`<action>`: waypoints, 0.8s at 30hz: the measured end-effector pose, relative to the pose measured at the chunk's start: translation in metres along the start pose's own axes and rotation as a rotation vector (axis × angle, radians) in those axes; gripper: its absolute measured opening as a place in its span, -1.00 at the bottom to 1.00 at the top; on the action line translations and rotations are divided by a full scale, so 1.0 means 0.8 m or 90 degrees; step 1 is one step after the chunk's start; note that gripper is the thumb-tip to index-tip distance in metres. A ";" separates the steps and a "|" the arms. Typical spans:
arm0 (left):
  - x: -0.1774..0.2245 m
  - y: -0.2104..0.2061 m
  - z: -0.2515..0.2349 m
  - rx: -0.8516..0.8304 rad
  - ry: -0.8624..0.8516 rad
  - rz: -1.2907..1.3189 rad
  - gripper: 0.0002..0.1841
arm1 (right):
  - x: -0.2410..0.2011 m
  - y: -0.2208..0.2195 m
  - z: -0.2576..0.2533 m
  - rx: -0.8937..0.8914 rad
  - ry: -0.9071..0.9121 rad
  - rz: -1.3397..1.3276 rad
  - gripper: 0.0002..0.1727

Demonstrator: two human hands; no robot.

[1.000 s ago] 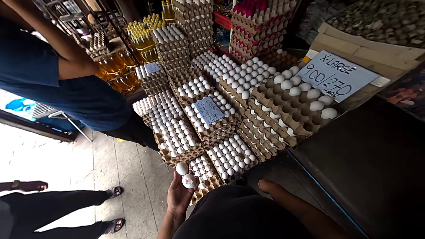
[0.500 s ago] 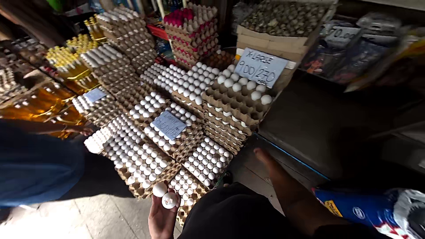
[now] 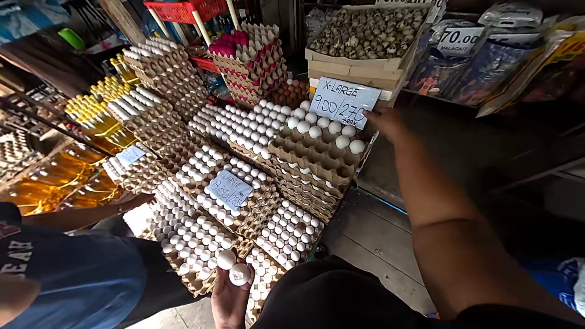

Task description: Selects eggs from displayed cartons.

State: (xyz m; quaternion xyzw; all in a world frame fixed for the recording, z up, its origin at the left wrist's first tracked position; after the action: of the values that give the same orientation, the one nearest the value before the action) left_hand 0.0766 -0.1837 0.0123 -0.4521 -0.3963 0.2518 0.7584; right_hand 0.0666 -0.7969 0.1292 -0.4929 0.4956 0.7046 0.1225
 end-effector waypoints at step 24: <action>0.005 0.023 0.009 0.002 -0.060 -0.016 -0.47 | -0.248 -0.324 0.008 -0.394 0.091 0.042 -0.38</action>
State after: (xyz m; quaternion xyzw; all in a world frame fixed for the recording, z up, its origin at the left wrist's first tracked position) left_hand 0.0724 -0.1687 -0.0001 -0.4333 -0.4369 0.2644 0.7427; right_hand 0.3307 -0.6050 0.1416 -0.5389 0.2812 0.7888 -0.0913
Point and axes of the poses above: each hand's wrist, its own z-axis away from the middle knuckle, its own y-axis out of the back of the hand, x = y × z, the point moved 2 cm from there along -z, towards the middle knuckle, and after that the axes turned 5 degrees about -z, right-handed, at the moved point
